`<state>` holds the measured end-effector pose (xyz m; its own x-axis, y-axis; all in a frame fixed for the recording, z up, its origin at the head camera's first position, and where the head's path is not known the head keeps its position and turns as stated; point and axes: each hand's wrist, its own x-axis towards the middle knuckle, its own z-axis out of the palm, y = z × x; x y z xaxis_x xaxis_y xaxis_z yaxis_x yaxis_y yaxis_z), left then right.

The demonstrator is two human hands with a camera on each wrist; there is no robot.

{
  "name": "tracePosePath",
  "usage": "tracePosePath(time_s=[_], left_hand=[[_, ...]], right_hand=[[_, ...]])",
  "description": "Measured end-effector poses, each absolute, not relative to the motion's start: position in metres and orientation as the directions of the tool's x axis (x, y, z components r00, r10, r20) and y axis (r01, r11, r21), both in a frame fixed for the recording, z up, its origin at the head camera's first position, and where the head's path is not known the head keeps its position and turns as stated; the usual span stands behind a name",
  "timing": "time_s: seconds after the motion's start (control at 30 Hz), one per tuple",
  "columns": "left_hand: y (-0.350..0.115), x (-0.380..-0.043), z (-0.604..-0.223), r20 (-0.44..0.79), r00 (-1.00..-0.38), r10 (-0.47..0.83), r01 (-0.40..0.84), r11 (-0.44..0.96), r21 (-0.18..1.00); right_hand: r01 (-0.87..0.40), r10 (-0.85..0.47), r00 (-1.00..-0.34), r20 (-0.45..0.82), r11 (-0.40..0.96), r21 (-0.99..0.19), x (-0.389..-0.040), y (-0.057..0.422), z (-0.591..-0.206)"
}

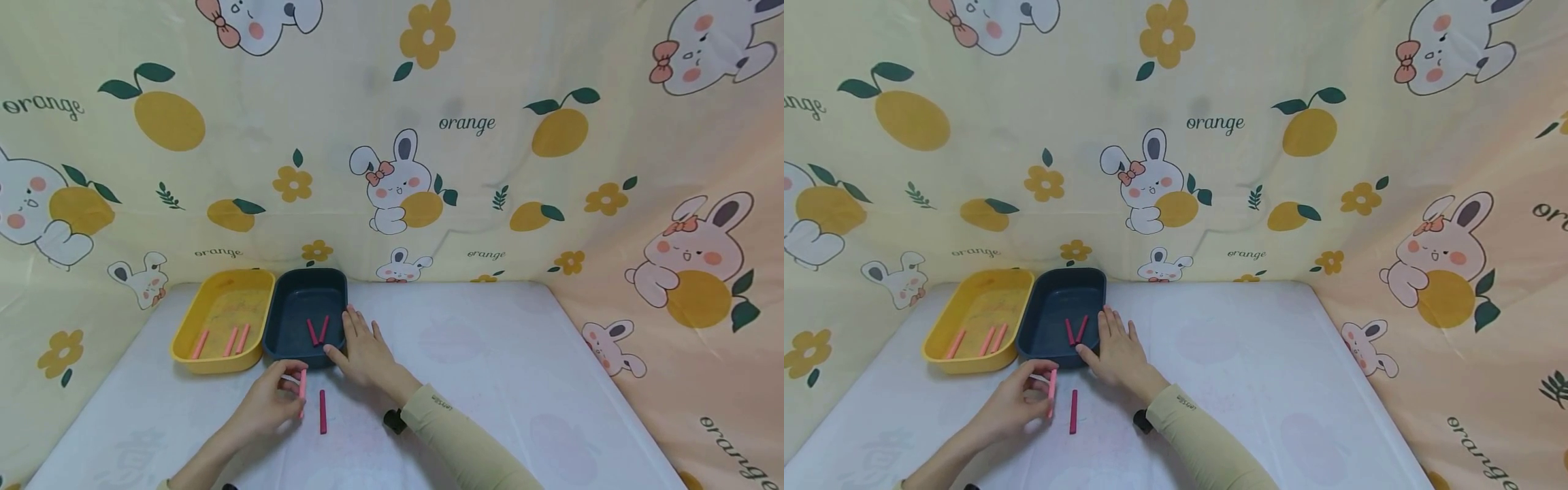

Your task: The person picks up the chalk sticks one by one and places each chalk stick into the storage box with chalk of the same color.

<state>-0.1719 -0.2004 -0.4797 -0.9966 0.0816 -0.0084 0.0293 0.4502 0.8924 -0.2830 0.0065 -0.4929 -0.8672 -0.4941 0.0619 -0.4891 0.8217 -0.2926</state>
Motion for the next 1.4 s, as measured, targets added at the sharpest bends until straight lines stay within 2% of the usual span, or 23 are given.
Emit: tracePosePath(time_s=[0.17, 0.6, 0.83, 1.4], left_hand=[[-0.202, -0.176, -0.475, -0.01, -1.0, 0.023, 0.002, 0.457, 0.889], [-0.229, -0.183, -0.462, 0.183, -0.983, -0.031, 0.152, 0.436, 0.887], [-0.252, -0.192, -0.46, 0.254, -0.966, -0.055, 0.197, 0.483, 0.853], [-0.293, -0.211, -0.449, 0.206, -0.967, -0.149, 0.108, 0.49, 0.865]], right_hand=[[-0.477, -0.486, -0.873, 0.045, 0.828, -0.294, -0.284, 0.007, -0.493], [-0.483, -0.499, -0.866, 0.035, 0.815, -0.321, -0.285, 0.009, -0.493], [-0.483, -0.501, -0.865, 0.032, 0.812, -0.327, -0.283, 0.01, -0.49], [-0.482, -0.5, -0.865, 0.03, 0.815, -0.322, -0.282, 0.008, -0.49]])
